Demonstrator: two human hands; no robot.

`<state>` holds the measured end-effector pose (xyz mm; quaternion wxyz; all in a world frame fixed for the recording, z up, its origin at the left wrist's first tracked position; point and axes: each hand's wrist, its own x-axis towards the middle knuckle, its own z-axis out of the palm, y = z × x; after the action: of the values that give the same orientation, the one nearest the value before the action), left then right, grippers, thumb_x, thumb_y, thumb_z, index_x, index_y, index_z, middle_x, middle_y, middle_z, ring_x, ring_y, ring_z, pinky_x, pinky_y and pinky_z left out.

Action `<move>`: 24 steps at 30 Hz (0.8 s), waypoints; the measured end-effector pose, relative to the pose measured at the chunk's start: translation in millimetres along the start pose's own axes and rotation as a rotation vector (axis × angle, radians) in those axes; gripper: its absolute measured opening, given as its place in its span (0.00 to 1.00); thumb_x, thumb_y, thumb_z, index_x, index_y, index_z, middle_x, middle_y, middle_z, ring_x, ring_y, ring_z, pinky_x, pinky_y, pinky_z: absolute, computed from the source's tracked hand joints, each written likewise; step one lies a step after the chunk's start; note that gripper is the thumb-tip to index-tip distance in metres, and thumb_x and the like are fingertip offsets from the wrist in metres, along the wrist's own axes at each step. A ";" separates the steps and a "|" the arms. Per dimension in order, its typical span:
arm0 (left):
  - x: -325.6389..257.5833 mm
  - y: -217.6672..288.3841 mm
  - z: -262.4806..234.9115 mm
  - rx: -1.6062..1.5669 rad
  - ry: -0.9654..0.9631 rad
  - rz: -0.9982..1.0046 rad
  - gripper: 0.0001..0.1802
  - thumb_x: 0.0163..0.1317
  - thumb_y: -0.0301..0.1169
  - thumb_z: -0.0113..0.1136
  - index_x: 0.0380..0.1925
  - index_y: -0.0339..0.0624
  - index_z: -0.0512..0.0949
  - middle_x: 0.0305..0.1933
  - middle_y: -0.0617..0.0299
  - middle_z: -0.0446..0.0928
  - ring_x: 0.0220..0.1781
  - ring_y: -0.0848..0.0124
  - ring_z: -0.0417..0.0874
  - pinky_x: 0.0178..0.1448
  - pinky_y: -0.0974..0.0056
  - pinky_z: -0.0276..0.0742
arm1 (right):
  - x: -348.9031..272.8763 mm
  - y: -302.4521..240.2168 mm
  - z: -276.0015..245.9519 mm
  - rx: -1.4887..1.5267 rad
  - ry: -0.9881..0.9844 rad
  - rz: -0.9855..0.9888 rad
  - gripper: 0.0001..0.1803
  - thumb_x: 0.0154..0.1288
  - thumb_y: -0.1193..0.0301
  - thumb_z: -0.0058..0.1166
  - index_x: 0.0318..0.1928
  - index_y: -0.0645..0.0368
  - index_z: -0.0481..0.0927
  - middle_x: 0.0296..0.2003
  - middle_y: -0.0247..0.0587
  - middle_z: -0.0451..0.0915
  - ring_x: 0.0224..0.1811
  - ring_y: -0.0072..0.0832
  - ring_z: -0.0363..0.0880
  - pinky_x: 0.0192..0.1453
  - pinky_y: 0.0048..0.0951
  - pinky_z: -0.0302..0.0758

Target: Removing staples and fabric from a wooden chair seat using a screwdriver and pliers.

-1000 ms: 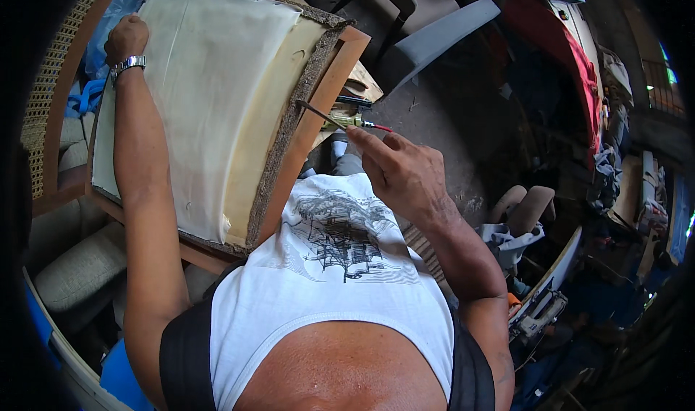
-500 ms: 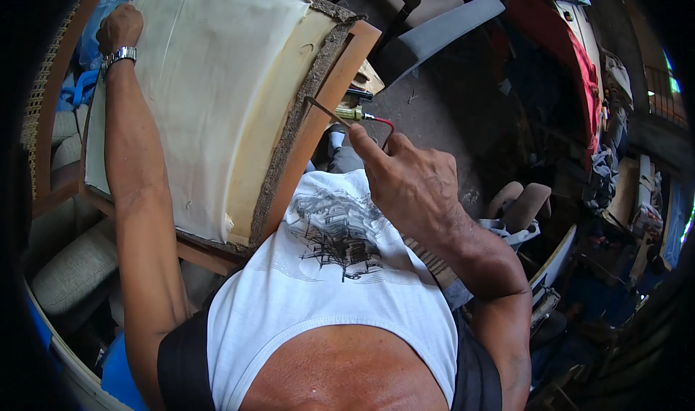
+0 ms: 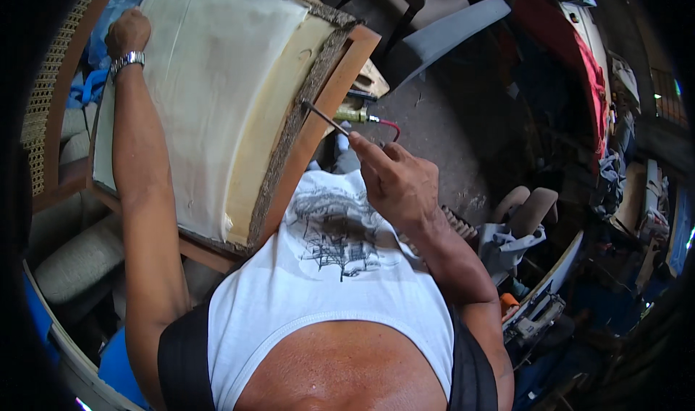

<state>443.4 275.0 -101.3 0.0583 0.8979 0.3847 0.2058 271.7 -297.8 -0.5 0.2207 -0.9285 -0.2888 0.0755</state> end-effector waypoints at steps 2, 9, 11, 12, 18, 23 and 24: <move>-10.6 5.0 -11.9 0.102 -0.011 0.101 0.28 0.71 0.52 0.48 0.54 0.43 0.86 0.59 0.36 0.81 0.60 0.38 0.81 0.62 0.39 0.75 | 4.0 -11.7 1.4 -0.014 0.038 0.055 0.19 0.66 0.78 0.59 0.56 0.52 0.84 0.34 0.43 0.86 0.29 0.39 0.87 0.30 0.36 0.81; -5.5 6.9 -2.8 0.051 0.008 0.058 0.28 0.73 0.51 0.40 0.52 0.50 0.85 0.57 0.42 0.83 0.59 0.36 0.81 0.64 0.40 0.77 | 15.4 66.8 81.2 0.113 0.060 -0.068 0.12 0.77 0.67 0.52 0.54 0.56 0.81 0.36 0.50 0.84 0.35 0.48 0.86 0.38 0.42 0.80; 2.9 -9.0 -0.5 0.053 -0.027 0.195 0.28 0.73 0.52 0.40 0.52 0.50 0.85 0.57 0.42 0.83 0.59 0.35 0.80 0.63 0.40 0.76 | 10.0 58.0 65.9 0.126 -0.003 -0.005 0.13 0.78 0.65 0.50 0.55 0.57 0.80 0.35 0.51 0.83 0.35 0.49 0.85 0.39 0.43 0.80; 1.9 -15.9 -3.3 0.060 -0.070 0.327 0.29 0.73 0.54 0.40 0.52 0.51 0.85 0.58 0.42 0.83 0.60 0.35 0.80 0.63 0.40 0.76 | 5.3 47.1 52.0 0.140 -0.076 0.058 0.15 0.79 0.63 0.48 0.55 0.59 0.80 0.35 0.51 0.82 0.35 0.51 0.84 0.40 0.44 0.79; -34.7 -14.3 -38.9 0.102 -0.021 0.136 0.29 0.71 0.55 0.40 0.50 0.52 0.87 0.54 0.44 0.85 0.57 0.37 0.83 0.60 0.39 0.77 | -29.6 -1.4 -20.2 0.091 -0.105 0.132 0.15 0.78 0.65 0.54 0.60 0.50 0.79 0.35 0.46 0.82 0.33 0.42 0.85 0.36 0.42 0.80; -34.4 -25.5 -37.5 0.054 -0.041 0.135 0.29 0.71 0.54 0.40 0.51 0.53 0.86 0.55 0.45 0.85 0.57 0.36 0.82 0.60 0.38 0.77 | -25.1 -22.3 -32.2 -0.026 -0.164 0.034 0.21 0.77 0.66 0.55 0.67 0.45 0.77 0.31 0.39 0.79 0.27 0.31 0.82 0.29 0.36 0.78; -32.6 -26.2 -34.0 0.054 -0.025 0.118 0.29 0.71 0.54 0.40 0.52 0.54 0.86 0.56 0.45 0.85 0.57 0.35 0.82 0.60 0.38 0.77 | -24.0 -24.3 -31.6 -0.022 -0.152 0.006 0.22 0.73 0.71 0.57 0.66 0.47 0.79 0.30 0.40 0.81 0.26 0.31 0.82 0.29 0.34 0.79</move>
<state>391.7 268.2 -87.8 0.0264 0.9227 0.3359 0.1873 248.2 -305.2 39.0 0.1880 -0.9233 -0.3028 0.1432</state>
